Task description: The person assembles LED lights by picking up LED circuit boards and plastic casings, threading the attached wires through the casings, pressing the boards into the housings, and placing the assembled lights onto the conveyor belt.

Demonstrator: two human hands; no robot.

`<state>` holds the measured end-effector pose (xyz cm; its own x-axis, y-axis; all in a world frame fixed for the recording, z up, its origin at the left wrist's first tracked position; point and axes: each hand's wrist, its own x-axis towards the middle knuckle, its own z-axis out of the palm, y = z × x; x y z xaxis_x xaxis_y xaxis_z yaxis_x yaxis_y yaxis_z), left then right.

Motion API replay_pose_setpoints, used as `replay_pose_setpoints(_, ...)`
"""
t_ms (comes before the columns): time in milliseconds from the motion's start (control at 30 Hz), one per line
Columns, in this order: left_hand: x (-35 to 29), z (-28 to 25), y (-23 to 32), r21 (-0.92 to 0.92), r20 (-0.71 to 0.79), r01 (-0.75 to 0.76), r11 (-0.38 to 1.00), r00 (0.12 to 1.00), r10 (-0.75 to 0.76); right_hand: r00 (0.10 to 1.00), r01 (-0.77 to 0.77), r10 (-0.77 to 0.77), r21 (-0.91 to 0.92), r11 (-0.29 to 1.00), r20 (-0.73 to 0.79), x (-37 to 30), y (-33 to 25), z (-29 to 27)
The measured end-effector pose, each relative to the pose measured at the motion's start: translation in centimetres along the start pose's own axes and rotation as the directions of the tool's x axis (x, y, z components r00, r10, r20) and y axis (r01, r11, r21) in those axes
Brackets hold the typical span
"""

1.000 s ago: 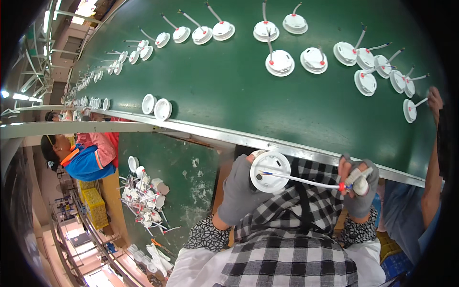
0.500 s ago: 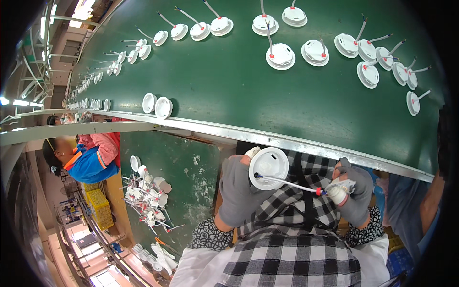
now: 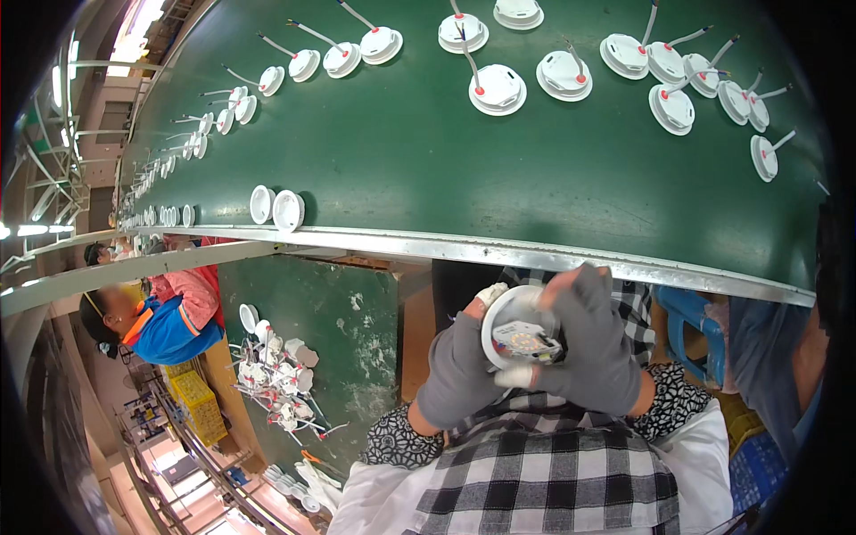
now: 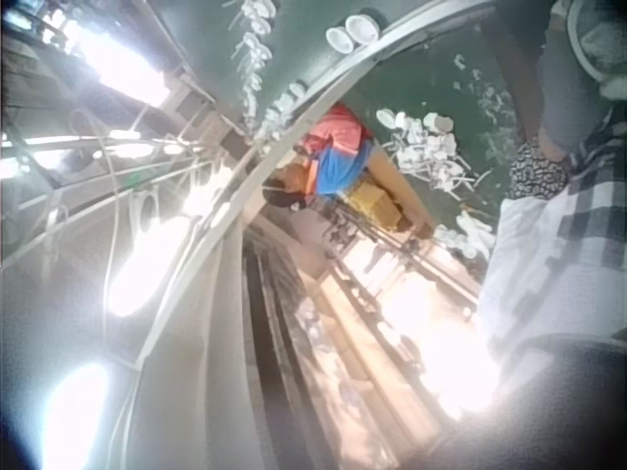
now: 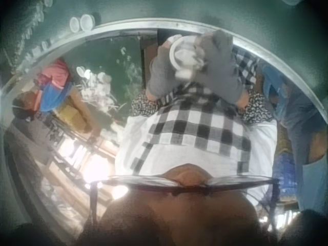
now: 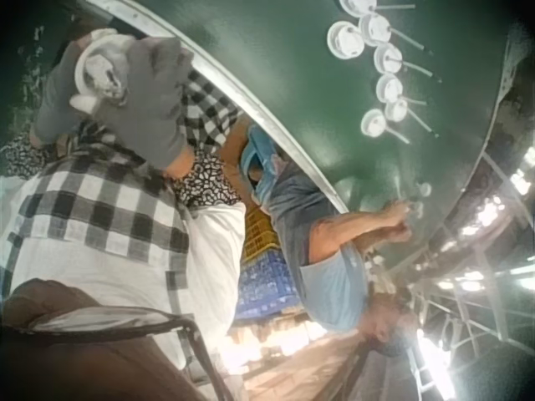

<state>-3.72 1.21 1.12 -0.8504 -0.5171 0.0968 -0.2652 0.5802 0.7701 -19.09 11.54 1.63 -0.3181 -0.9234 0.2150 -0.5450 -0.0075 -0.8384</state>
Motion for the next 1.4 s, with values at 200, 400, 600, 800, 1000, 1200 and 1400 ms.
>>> replay_pose_setpoints(200,0.0,0.2,-0.7,-0.097,0.118,-0.007,0.995,0.993,0.019,0.977,-0.064,0.062,0.003,0.998,0.202,-0.2,1.2,0.1)
replay_pose_setpoints(400,-0.9,-0.1,-1.3,-0.077,0.241,0.155,0.985,0.961,-0.133,0.991,0.0,-0.002,0.018,1.0,0.135,-0.6,0.9,0.9)
replay_pose_setpoints(600,-0.9,-1.5,-2.6,-0.403,0.372,0.362,0.841,0.904,-0.21,0.989,0.009,-0.002,-0.047,0.999,0.147,-1.1,1.0,-0.1)
replay_pose_setpoints(800,-0.9,-1.5,-3.2,-0.387,0.458,0.392,0.835,0.867,-0.195,0.986,0.003,0.018,-0.124,0.992,0.168,-1.2,1.0,-0.1)
replay_pose_setpoints(1000,-1.7,-0.8,-5.5,-0.645,0.439,0.357,0.676,0.897,-0.055,0.988,-0.013,0.024,-0.072,0.997,0.156,-1.6,0.9,-0.7)
replay_pose_setpoints(1200,-1.7,-0.1,-5.9,-0.7,0.486,0.434,0.567,0.871,-0.066,0.985,-0.072,0.074,-0.02,0.997,0.156,-1.9,1.3,-1.0)
replay_pose_setpoints(1400,-1.7,0.3,-3.7,-0.757,0.426,0.412,0.507,0.9,-0.097,0.982,-0.111,0.085,0.151,0.982,0.168,-2.8,2.4,-1.0)
